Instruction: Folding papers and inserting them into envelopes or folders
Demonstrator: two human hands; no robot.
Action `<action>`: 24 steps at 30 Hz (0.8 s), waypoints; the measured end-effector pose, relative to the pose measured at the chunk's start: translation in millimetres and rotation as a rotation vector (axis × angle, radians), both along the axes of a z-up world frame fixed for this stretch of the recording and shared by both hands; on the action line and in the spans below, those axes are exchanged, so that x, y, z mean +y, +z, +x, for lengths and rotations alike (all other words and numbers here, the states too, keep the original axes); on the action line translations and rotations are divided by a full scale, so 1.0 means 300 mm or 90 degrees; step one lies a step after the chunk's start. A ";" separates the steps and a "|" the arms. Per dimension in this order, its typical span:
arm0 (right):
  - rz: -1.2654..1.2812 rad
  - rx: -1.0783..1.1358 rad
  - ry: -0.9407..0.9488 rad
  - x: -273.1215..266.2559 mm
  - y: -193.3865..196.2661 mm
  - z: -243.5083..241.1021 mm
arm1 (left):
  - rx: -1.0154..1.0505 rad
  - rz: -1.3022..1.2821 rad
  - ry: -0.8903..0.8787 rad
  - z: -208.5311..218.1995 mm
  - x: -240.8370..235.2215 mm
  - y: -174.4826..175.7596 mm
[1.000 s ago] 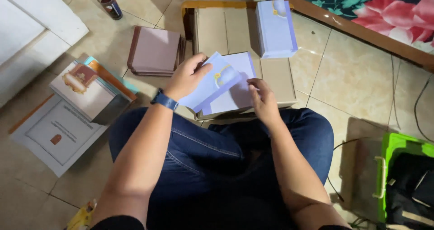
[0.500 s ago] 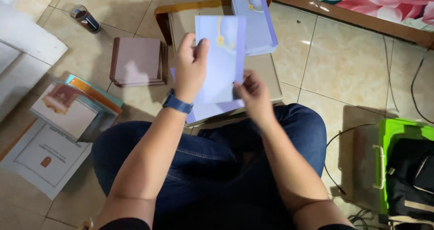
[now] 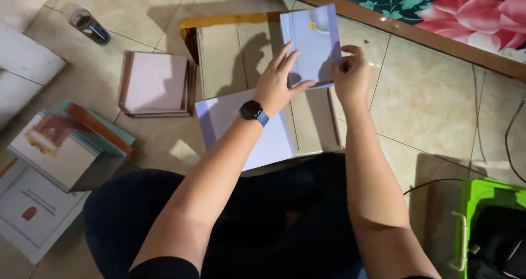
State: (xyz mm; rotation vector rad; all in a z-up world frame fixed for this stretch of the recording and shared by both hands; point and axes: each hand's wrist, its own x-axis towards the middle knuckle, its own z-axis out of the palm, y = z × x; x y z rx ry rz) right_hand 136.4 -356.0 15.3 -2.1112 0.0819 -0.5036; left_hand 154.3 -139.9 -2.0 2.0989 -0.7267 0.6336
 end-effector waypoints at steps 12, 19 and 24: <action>-0.125 -0.047 -0.090 0.038 -0.028 0.018 | 0.144 -0.003 -0.050 0.018 0.020 -0.102; -0.154 -0.092 -0.065 0.070 -0.008 0.018 | 0.156 0.008 -0.028 0.020 0.016 -0.117; -0.148 -0.084 -0.056 0.076 -0.001 0.011 | 0.160 -0.002 -0.039 0.020 0.015 -0.116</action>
